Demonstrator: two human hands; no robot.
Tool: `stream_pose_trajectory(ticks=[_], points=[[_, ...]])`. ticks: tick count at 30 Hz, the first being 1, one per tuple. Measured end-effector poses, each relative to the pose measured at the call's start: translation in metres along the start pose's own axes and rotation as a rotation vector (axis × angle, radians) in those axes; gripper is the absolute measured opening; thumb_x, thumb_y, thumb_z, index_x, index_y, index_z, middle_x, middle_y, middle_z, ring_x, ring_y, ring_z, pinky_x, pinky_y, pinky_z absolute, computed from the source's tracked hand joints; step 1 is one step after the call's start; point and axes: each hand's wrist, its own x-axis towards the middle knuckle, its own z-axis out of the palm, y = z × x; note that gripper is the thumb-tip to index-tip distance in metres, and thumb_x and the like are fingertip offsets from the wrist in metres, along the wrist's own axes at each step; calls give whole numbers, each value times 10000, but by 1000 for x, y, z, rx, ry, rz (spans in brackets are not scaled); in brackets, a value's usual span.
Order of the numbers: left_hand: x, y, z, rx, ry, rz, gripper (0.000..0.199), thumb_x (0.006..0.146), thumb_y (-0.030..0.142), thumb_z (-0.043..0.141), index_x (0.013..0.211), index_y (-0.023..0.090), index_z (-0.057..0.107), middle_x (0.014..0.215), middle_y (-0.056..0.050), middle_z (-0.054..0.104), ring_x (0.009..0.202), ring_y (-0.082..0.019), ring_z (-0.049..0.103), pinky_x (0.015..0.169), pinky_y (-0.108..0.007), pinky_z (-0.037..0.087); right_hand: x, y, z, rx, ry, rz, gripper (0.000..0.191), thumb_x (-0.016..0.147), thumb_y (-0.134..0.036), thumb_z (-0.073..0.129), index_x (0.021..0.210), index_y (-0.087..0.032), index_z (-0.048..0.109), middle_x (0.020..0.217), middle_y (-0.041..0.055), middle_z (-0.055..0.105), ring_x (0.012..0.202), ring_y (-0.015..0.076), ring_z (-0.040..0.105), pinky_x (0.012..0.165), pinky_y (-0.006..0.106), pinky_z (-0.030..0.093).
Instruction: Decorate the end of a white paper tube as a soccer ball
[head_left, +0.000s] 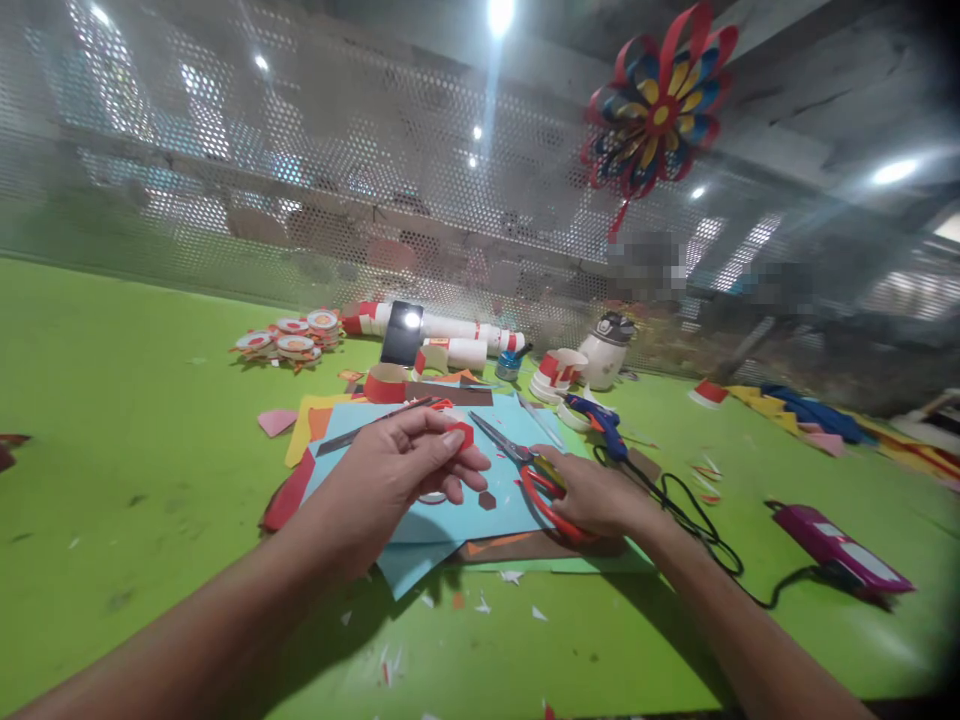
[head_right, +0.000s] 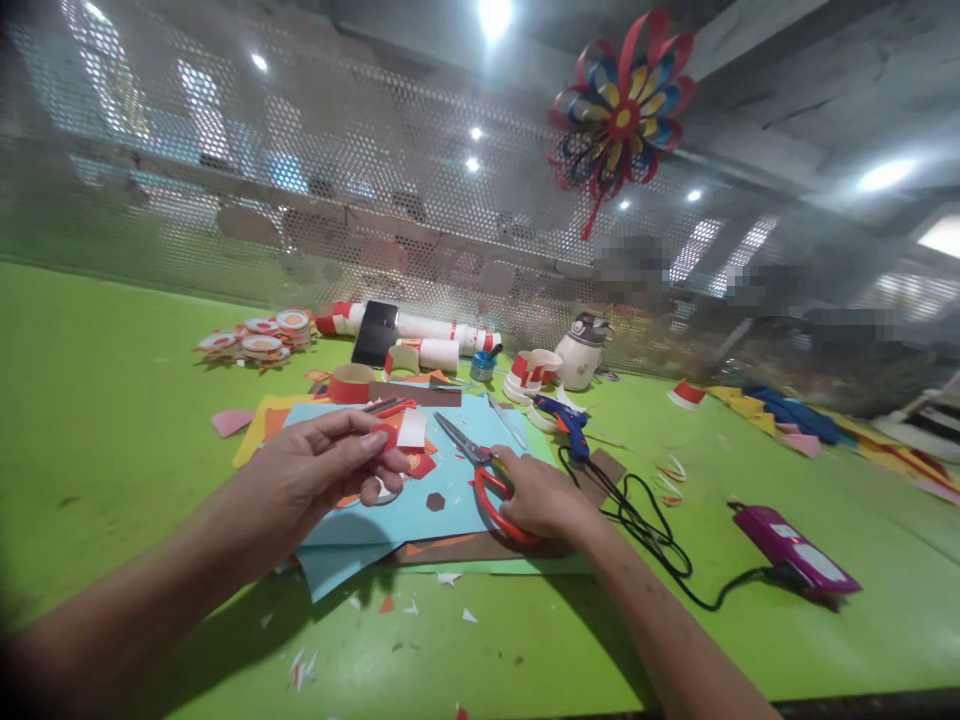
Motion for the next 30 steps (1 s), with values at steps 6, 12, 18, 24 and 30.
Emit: stream_pose_trajectory(ticks=[6, 12, 18, 24, 30], points=[[-2, 1, 2, 13, -5, 24, 201, 868, 325, 669, 780, 155, 608, 730, -17, 686, 609, -95, 578, 563, -209, 446, -14, 0, -2, 167, 104, 46, 508, 824, -244, 532, 1329, -197, 541, 895, 83, 683, 779, 241, 623, 659, 313, 445], [-2, -1, 2, 51, -10, 53, 195, 870, 334, 671, 790, 162, 631, 720, -11, 688, 601, -91, 582, 559, -206, 452, -46, -22, -17, 815, 45, -246, 486, 813, -333, 600, 1276, -223, 502, 959, 63, 628, 774, 210, 619, 642, 305, 518], [-2, 0, 3, 109, -3, 41, 218, 871, 348, 661, 759, 162, 653, 684, -14, 691, 547, -90, 553, 539, -211, 448, -60, -19, -17, 637, 184, -306, 381, 860, -472, 615, 1167, -253, 563, 1023, 73, 623, 902, 235, 600, 793, 327, 517], [-4, 7, 9, 143, -6, -26, 216, 883, 314, 646, 755, 139, 649, 658, 4, 675, 530, -70, 551, 525, -183, 446, -77, -18, -14, 623, 88, -432, 586, 868, -629, 528, 1363, -320, 482, 1111, 54, 628, 1013, 266, 611, 847, 346, 520], [-3, 4, 8, 99, -46, -30, 227, 877, 316, 648, 749, 128, 645, 655, 2, 677, 518, -59, 556, 506, -163, 453, -77, -29, -12, 604, 48, -525, 553, 927, -617, 410, 1352, -284, 531, 1164, 88, 638, 1009, 272, 619, 853, 353, 519]])
